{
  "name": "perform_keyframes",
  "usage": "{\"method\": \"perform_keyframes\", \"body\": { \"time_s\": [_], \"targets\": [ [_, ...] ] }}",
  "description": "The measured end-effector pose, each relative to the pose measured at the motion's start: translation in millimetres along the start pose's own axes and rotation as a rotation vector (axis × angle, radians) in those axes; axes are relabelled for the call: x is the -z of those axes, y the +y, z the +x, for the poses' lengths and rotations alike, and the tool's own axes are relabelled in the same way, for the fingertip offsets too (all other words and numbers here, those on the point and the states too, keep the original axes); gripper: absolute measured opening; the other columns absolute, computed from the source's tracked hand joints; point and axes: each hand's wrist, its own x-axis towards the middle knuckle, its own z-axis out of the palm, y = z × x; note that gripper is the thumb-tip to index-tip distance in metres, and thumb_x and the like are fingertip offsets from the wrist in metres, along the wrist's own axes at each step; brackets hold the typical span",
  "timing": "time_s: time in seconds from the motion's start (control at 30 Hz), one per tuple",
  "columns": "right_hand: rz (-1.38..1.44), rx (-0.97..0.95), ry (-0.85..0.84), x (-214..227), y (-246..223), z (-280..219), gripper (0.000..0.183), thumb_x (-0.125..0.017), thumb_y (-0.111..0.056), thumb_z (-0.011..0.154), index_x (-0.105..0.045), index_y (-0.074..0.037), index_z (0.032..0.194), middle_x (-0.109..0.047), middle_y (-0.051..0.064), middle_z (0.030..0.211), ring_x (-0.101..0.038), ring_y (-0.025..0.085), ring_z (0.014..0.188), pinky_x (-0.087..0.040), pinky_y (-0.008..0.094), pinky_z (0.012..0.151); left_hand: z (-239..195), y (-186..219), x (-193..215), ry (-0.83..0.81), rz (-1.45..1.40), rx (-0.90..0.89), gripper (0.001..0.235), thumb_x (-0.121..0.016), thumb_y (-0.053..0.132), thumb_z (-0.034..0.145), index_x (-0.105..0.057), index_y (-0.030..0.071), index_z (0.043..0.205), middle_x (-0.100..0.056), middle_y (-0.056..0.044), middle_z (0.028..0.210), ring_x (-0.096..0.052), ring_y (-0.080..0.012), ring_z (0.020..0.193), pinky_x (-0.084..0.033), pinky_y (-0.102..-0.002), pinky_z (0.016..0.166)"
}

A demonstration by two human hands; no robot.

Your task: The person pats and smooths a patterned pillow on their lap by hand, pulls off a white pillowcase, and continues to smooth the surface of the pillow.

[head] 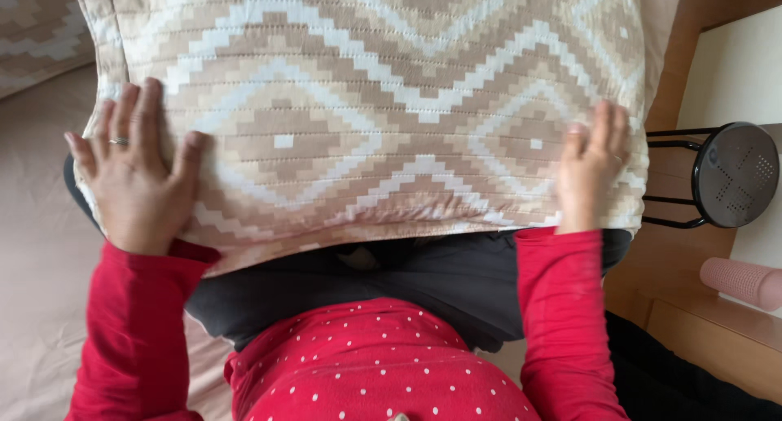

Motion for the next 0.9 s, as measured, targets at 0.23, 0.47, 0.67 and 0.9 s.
{"method": "perform_keyframes", "body": {
  "time_s": [0.23, 0.47, 0.67, 0.9],
  "targets": [
    [0.075, -0.128, 0.121, 19.4, 86.4, 3.5, 0.050, -0.053, -0.028, 0.112, -0.051, 0.003, 0.151, -0.039, 0.028, 0.157, -0.033, 0.042, 0.144, -0.023, 0.061, 0.113, 1.3, -29.2, 23.8, 0.218, 0.066, -0.200, 0.072, -0.047, 0.053, 0.114, -0.041, 0.000, 0.162, -0.043, -0.040, 0.163, -0.027, -0.0627, 0.148, -0.002, -0.087, 0.103],
    [0.649, 0.427, 0.250, 23.9, -107.3, 15.3, 0.035, -0.044, 0.005, 0.113, -0.050, 0.001, 0.147, -0.049, 0.019, 0.152, -0.047, 0.034, 0.144, -0.047, 0.042, 0.122, 46.0, 119.3, 31.5, 0.168, -0.181, -0.599, 0.058, -0.065, 0.006, 0.109, -0.036, -0.002, 0.160, -0.044, -0.026, 0.163, -0.033, -0.0564, 0.150, -0.016, -0.074, 0.119],
    [0.779, 0.715, 0.099, -58.3, -241.7, 54.1, 0.037, -0.047, -0.014, 0.119, -0.043, -0.010, 0.156, -0.049, 0.012, 0.160, -0.046, 0.026, 0.155, -0.041, 0.040, 0.136, 133.3, 169.7, -65.0, 0.008, -0.108, -0.628, 0.055, -0.036, 0.025, 0.112, -0.021, 0.013, 0.164, -0.033, -0.011, 0.170, -0.021, -0.0392, 0.156, -0.010, -0.066, 0.122],
    [0.071, 0.621, 0.167, -98.3, -233.0, 125.1, 0.039, -0.054, -0.031, 0.109, -0.056, -0.021, 0.146, -0.048, 0.007, 0.154, -0.042, 0.032, 0.143, -0.028, 0.065, 0.116, 187.5, 126.9, -81.6, 0.231, 0.071, -0.557, 0.055, -0.046, 0.032, 0.110, -0.043, 0.018, 0.163, -0.037, -0.015, 0.165, -0.020, -0.0404, 0.152, 0.003, -0.078, 0.112]
  ]
}}
